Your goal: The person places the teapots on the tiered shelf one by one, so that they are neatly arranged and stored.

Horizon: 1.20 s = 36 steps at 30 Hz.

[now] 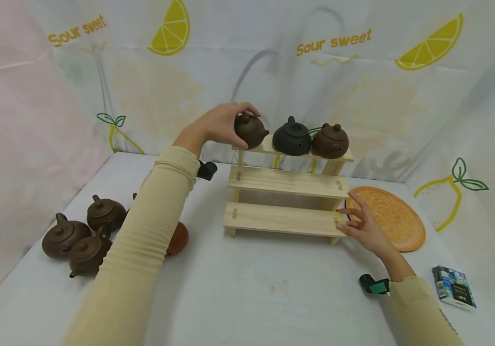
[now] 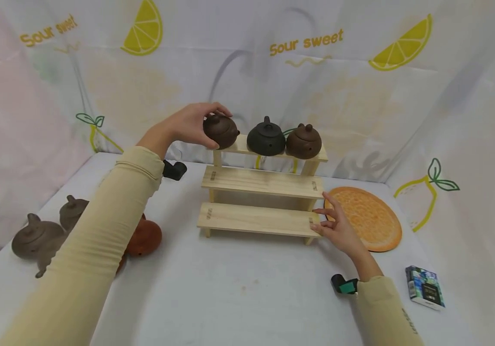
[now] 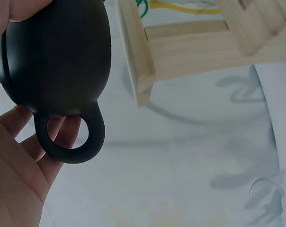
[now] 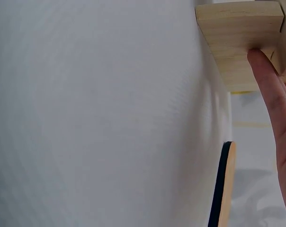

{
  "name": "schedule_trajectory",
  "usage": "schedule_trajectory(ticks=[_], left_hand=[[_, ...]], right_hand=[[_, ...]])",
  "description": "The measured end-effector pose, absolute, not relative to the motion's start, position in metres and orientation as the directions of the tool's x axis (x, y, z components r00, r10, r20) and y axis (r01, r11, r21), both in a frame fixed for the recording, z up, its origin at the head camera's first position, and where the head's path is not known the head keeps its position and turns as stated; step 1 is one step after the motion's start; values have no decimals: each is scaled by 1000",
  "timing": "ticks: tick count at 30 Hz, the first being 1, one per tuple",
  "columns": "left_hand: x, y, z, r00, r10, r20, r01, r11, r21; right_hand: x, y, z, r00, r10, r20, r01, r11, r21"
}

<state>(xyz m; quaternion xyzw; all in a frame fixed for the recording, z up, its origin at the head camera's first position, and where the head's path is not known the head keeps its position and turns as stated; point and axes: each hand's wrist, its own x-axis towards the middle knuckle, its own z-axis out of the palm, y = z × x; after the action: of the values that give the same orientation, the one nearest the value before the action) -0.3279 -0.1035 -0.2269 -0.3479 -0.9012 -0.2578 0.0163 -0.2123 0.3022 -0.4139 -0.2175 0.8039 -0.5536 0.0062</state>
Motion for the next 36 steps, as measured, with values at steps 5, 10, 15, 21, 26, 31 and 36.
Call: schedule_trajectory(ticks=[5, 10, 15, 21, 26, 31, 36], left_hand=[[-329, -97, -233, -777, 601, 188, 602, 621, 502], [-329, -94, -238, -792, 576, 203, 597, 661, 454], [-330, -94, -243, -814, 537, 222, 580, 728, 365], [-326, -90, -255, -837, 465, 287, 545, 750, 375], [-313, -79, -270, -833, 246, 496, 491, 743, 455], [-300, -67, -282, -802, 11, 597, 452, 665, 595], [-294, -57, -288, -841, -83, 535, 369, 637, 678]], right_hand=[[-211, 301, -416, -907, -362, 215, -324, 274, -906], [-211, 302, -417, -908, -357, 220, -330, 281, -901], [-212, 302, -416, -902, -368, 225, -334, 267, -904], [-213, 303, -415, -903, -366, 226, -332, 259, -907], [-213, 303, -414, -899, -371, 231, -336, 248, -909], [-213, 301, -414, -895, -378, 237, -339, 231, -912], [-213, 301, -414, -896, -374, 238, -338, 228, -913]])
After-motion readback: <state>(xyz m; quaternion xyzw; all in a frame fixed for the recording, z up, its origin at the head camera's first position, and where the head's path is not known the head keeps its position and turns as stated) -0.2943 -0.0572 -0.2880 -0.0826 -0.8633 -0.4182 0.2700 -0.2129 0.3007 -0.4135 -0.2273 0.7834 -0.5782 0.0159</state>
